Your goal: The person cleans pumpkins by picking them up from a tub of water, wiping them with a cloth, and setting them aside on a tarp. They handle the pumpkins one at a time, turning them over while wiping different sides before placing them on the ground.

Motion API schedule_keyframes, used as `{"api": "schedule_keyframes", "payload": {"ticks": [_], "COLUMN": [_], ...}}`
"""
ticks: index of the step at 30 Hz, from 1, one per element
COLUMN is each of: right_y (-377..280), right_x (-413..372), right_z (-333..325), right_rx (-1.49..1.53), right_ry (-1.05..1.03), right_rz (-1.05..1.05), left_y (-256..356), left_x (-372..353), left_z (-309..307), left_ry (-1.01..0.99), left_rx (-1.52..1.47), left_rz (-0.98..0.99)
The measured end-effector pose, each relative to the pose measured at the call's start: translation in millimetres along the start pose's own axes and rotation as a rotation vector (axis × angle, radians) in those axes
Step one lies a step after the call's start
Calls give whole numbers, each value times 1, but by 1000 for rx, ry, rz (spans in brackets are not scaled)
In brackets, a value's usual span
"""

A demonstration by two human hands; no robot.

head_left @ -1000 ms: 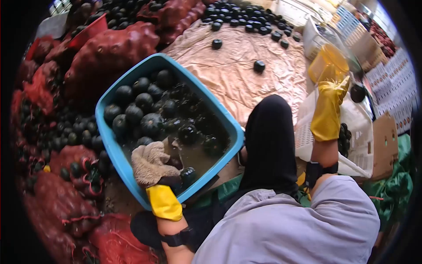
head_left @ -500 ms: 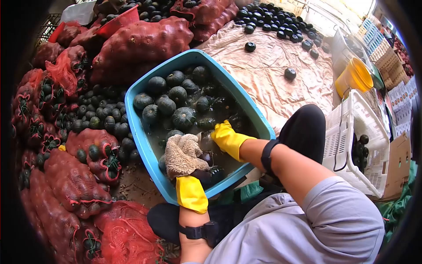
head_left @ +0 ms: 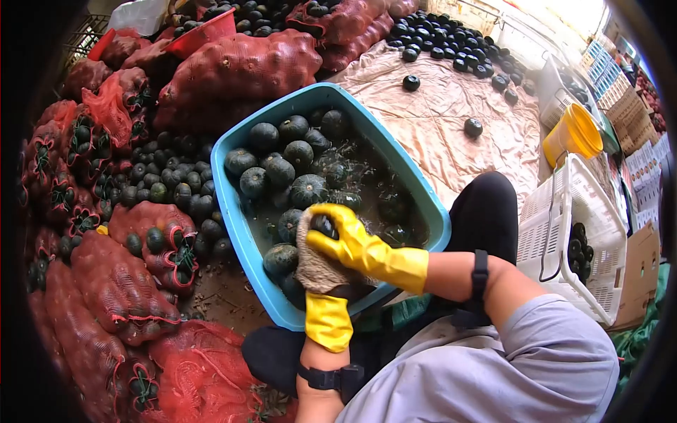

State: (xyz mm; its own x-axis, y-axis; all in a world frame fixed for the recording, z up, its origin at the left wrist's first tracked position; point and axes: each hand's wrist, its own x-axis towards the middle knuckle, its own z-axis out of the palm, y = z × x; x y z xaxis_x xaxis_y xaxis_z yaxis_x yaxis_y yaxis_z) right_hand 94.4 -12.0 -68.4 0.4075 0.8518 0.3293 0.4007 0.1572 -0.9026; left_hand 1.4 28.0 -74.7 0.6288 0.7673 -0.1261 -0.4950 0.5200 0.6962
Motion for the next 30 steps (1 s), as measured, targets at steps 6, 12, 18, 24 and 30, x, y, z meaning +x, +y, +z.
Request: {"api": "schedule_keyframes", "payload": {"ticks": [6, 12, 18, 24, 30], "right_y": [18, 5, -37, -8, -58], "right_x": [15, -11, -17, -12, -3], "right_z": [-11, -42, -5, 13, -53], "right_rx": [-376, 166, -81, 736, -245], "right_ry": [188, -313, 34, 292, -563], "right_rz": [-88, 50, -136, 417, 20], "left_y": [-60, 15, 55, -8, 59], "left_x": [39, -5, 11, 1, -11], "left_z": [-21, 16, -12, -10, -8], "left_ry": [-487, 194, -406, 166, -102], "left_rx": [-926, 220, 1849, 944, 1371], "left_rz": [146, -3, 396, 328, 389]}}
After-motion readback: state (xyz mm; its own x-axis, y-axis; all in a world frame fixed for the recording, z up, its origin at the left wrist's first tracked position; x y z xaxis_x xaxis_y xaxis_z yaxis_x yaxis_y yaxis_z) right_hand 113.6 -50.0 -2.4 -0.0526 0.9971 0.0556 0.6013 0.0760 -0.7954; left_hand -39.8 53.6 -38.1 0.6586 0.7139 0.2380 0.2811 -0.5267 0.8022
